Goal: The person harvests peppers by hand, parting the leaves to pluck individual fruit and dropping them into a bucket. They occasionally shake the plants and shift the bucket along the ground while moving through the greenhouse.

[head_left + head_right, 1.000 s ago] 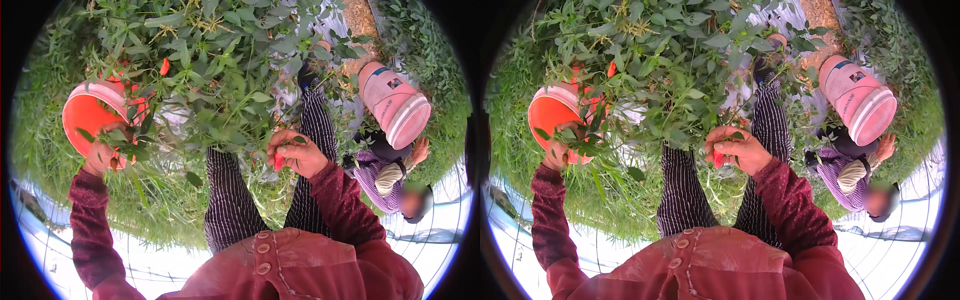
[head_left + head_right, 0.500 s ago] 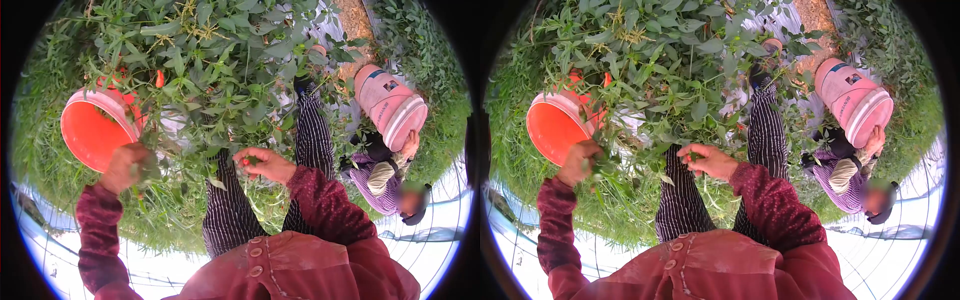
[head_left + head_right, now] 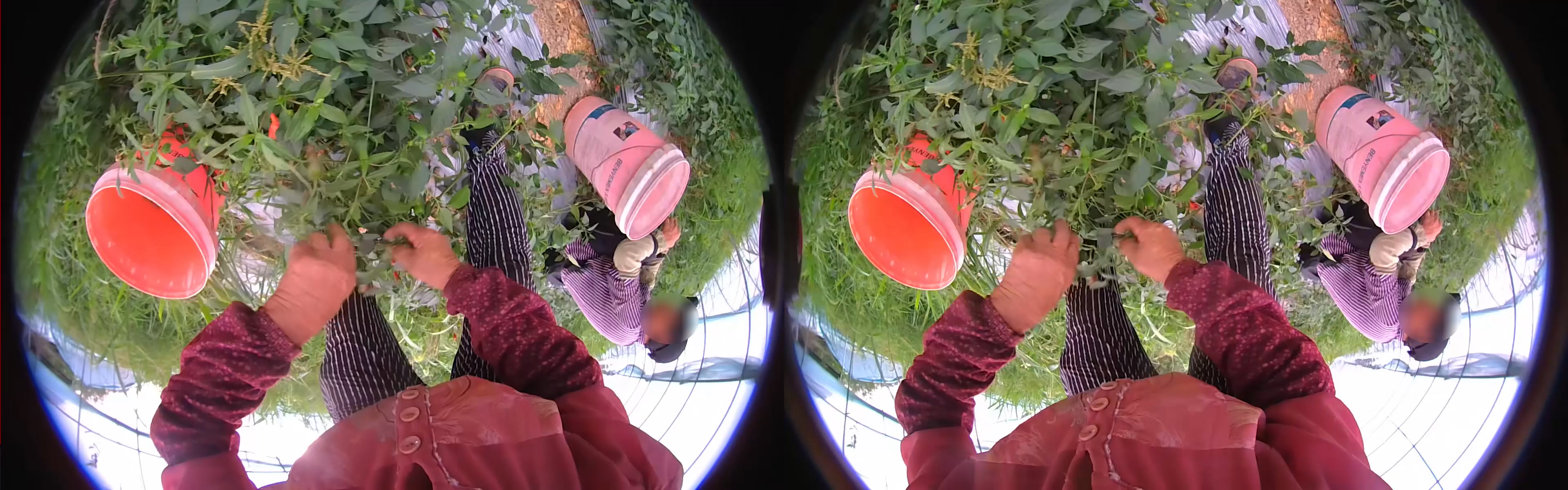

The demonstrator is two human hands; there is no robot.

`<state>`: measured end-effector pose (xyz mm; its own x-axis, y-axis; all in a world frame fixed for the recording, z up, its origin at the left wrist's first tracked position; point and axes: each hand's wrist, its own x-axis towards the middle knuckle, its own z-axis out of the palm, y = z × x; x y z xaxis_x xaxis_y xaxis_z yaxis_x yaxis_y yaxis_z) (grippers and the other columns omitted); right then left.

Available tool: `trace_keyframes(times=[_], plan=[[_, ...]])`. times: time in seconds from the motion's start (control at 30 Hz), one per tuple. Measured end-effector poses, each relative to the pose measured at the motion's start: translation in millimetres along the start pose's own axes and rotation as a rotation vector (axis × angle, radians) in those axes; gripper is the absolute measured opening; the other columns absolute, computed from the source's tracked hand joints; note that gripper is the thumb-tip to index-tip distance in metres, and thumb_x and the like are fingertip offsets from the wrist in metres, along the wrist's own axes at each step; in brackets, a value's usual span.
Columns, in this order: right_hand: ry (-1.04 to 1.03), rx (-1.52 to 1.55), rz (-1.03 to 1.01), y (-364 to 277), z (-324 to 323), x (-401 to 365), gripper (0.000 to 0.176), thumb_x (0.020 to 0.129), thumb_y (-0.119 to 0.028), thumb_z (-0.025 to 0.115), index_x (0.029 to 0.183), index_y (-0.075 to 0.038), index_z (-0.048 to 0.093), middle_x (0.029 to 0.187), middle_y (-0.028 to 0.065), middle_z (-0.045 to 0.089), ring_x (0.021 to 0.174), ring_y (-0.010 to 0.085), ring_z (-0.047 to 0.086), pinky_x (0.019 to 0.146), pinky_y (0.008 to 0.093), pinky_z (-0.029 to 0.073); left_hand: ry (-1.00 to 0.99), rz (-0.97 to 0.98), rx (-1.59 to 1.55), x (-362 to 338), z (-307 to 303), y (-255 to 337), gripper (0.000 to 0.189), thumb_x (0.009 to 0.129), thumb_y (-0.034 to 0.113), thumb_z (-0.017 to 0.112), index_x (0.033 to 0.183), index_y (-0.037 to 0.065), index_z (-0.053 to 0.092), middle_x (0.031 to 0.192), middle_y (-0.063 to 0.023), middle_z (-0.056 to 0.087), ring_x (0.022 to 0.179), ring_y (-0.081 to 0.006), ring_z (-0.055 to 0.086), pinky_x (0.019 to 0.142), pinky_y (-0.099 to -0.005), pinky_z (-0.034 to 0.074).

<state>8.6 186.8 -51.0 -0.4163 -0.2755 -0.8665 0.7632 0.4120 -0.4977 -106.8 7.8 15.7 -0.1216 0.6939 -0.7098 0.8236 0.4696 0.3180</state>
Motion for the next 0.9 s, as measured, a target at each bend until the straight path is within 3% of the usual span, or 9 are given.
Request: trace_keyframes(times=[0.07, 0.13, 0.3, 0.33, 0.5, 0.63, 0.73, 0.8, 0.9], plan=[[0.109, 0.102, 0.231, -6.7, -19.9, 3.2, 0.025, 0.078, -0.012, 0.061, 0.102, -0.009, 0.063, 0.073, 0.0108, 0.064, 0.058, 0.0224, 0.06, 0.06, 0.0368, 0.049, -0.073, 0.031, 0.014, -6.8, 14.1, -7.4, 0.026, 0.071, 0.016, 0.057, 0.093, 0.002, 0.061, 0.098, -0.0112, 0.059, 0.08, -0.0223, 0.055, 0.061, -0.0329, 0.047], [0.167, 0.057, 0.224, -0.6, -28.3, 11.7, 0.025, 0.077, -0.014, 0.061, 0.102, -0.008, 0.063, 0.074, 0.013, 0.064, 0.058, 0.0235, 0.06, 0.06, 0.0369, 0.049, -0.18, 0.058, -0.071, -17.7, 28.9, -12.4, 0.018, 0.071, 0.015, 0.058, 0.084, 0.004, 0.061, 0.08, -0.0071, 0.058, 0.078, -0.0232, 0.056, 0.063, -0.0338, 0.046], [0.349, 0.278, 0.096, 68.5, -12.5, 70.3, 0.032, 0.076, -0.019, 0.062, 0.102, -0.001, 0.061, 0.077, 0.0159, 0.065, 0.066, 0.0234, 0.064, 0.064, 0.0352, 0.051, -0.351, 0.108, -0.285, -16.6, 38.9, -24.2, 0.013, 0.069, 0.012, 0.057, 0.078, 0.004, 0.059, 0.074, -0.0098, 0.059, 0.074, -0.027, 0.059, 0.061, -0.0365, 0.047], [0.136, 0.25, 0.301, 6.3, -44.8, 56.9, 0.042, 0.077, -0.021, 0.062, 0.114, -0.003, 0.057, 0.078, 0.0168, 0.065, 0.07, 0.025, 0.065, 0.066, 0.0352, 0.051, -0.307, 0.08, -0.39, -12.8, 38.9, -26.7, 0.012, 0.069, 0.011, 0.057, 0.078, 0.003, 0.058, 0.073, -0.0112, 0.058, 0.074, -0.0284, 0.06, 0.062, -0.0376, 0.047], [-0.31, -0.386, 0.086, -22.1, -0.6, 80.5, 0.062, 0.079, -0.029, 0.062, 0.136, -0.021, 0.041, 0.078, 0.0107, 0.066, 0.073, 0.025, 0.065, 0.069, 0.0367, 0.052, -0.267, 0.084, -0.486, -5.1, 31.3, -26.6, 0.017, 0.068, 0.009, 0.056, 0.084, 0.002, 0.056, 0.082, -0.0121, 0.059, 0.074, -0.0292, 0.06, 0.063, -0.0383, 0.049], [-0.205, -0.402, -0.17, -8.9, 43.8, 61.6, 0.024, 0.076, -0.028, 0.059, 0.093, -0.012, 0.066, 0.078, 0.0146, 0.063, 0.071, 0.0322, 0.061, 0.063, 0.0397, 0.051, -0.206, 0.094, -0.44, -5.9, -1.1, -15.5, 0.022, 0.068, 0.008, 0.057, 0.089, 0.002, 0.056, 0.098, -0.0126, 0.057, 0.075, -0.0271, 0.06, 0.062, -0.0362, 0.05], [-0.278, -0.216, 0.038, 0.5, 65.7, 60.2, 0.024, 0.074, -0.033, 0.062, 0.077, -0.01, 0.07, 0.077, 0.0152, 0.064, 0.078, 0.0333, 0.062, 0.07, 0.0417, 0.049, -0.133, 0.109, -0.284, 3.2, -26.3, -2.1, 0.025, 0.07, 0.01, 0.058, 0.093, 0.002, 0.055, 0.1, -0.0129, 0.055, 0.076, -0.0253, 0.06, 0.062, -0.0339, 0.05], [-0.304, -0.12, -0.035, -6.5, 55.8, 50.5, 0.026, 0.073, -0.034, 0.062, 0.08, -0.01, 0.069, 0.08, 0.0162, 0.064, 0.08, 0.0333, 0.061, 0.071, 0.0426, 0.048, 0.053, 0.126, -0.37, 16.1, -45.4, 2.0, 0.02, 0.073, 0.011, 0.057, 0.09, 0.001, 0.054, 0.092, -0.0114, 0.054, 0.075, -0.0237, 0.059, 0.061, -0.0324, 0.05], [-0.261, 0.016, -0.134, -9.4, 57.1, 38.4, 0.028, 0.074, -0.035, 0.061, 0.086, -0.01, 0.067, 0.088, 0.0166, 0.064, 0.085, 0.0326, 0.061, 0.073, 0.0432, 0.047, -0.042, 0.187, -0.424, 53.4, -46.7, 5.3, 0.018, 0.074, 0.011, 0.057, 0.089, 0.001, 0.053, 0.087, -0.0107, 0.054, 0.075, -0.0246, 0.061, 0.061, -0.0328, 0.051]])
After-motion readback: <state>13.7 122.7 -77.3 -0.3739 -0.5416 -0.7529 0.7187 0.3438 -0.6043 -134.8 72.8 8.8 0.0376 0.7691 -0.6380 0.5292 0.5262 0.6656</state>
